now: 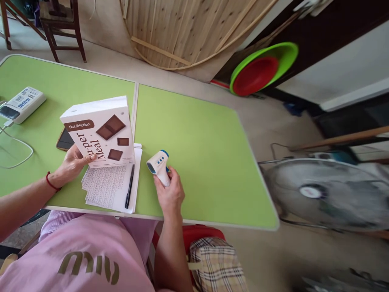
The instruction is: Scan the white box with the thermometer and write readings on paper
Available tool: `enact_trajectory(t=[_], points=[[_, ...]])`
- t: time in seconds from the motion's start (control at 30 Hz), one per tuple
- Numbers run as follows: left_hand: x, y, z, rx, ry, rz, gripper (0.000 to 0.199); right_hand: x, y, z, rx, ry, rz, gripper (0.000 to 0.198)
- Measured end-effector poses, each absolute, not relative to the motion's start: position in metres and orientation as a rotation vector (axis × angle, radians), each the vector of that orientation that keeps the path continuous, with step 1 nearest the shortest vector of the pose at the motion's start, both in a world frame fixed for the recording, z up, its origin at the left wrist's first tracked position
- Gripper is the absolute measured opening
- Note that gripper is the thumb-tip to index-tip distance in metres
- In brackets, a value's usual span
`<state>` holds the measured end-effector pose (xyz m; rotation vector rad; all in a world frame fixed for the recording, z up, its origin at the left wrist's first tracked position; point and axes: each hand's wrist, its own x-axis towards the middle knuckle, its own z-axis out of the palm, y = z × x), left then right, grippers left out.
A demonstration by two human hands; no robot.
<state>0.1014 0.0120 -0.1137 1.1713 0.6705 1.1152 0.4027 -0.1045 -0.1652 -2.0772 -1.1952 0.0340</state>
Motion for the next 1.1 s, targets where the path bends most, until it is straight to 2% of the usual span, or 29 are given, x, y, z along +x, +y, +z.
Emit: enact_trajectory(t=[0.13, 0.37, 0.53, 0.7, 0.8, 0.93, 1.0, 1.1], points=[[0.103, 0.015, -0.118, 1.229, 0.706, 1.176, 0.070, 0.411, -0.101, -0.173, -2.160, -1.300, -0.059, 0.052], [0.102, 0.022, -0.134, 1.383, 0.746, 1.203, 0.082, 0.412, -0.098, -0.178, -2.072, -1.433, -0.217, 0.040], [0.100, 0.025, -0.139, 1.473, 0.705, 1.211, 0.081, 0.393, -0.102, -0.161, -1.830, -1.464, -0.440, 0.030], [0.099, 0.026, -0.144, 1.587, 0.739, 1.196, 0.082, 0.346, -0.110, -0.144, -1.572, -1.634, -0.140, 0.019], [0.097, 0.027, -0.149, 1.766, 0.916, 1.168, 0.084, 0.324, -0.112, -0.146, -1.685, -1.671, -0.075, 0.025], [0.095, 0.027, -0.152, 1.957, 1.069, 1.221, 0.090, 0.319, -0.109, -0.153, -1.812, -1.657, 0.015, 0.023], [0.094, 0.025, -0.148, 2.016, 1.122, 1.323, 0.086, 0.324, -0.109, -0.154, -1.830, -1.641, 0.050, 0.028], [0.094, 0.018, -0.132, 2.100, 1.083, 1.556, 0.058, 0.335, -0.109, -0.153, -1.793, -1.611, 0.076, 0.038]])
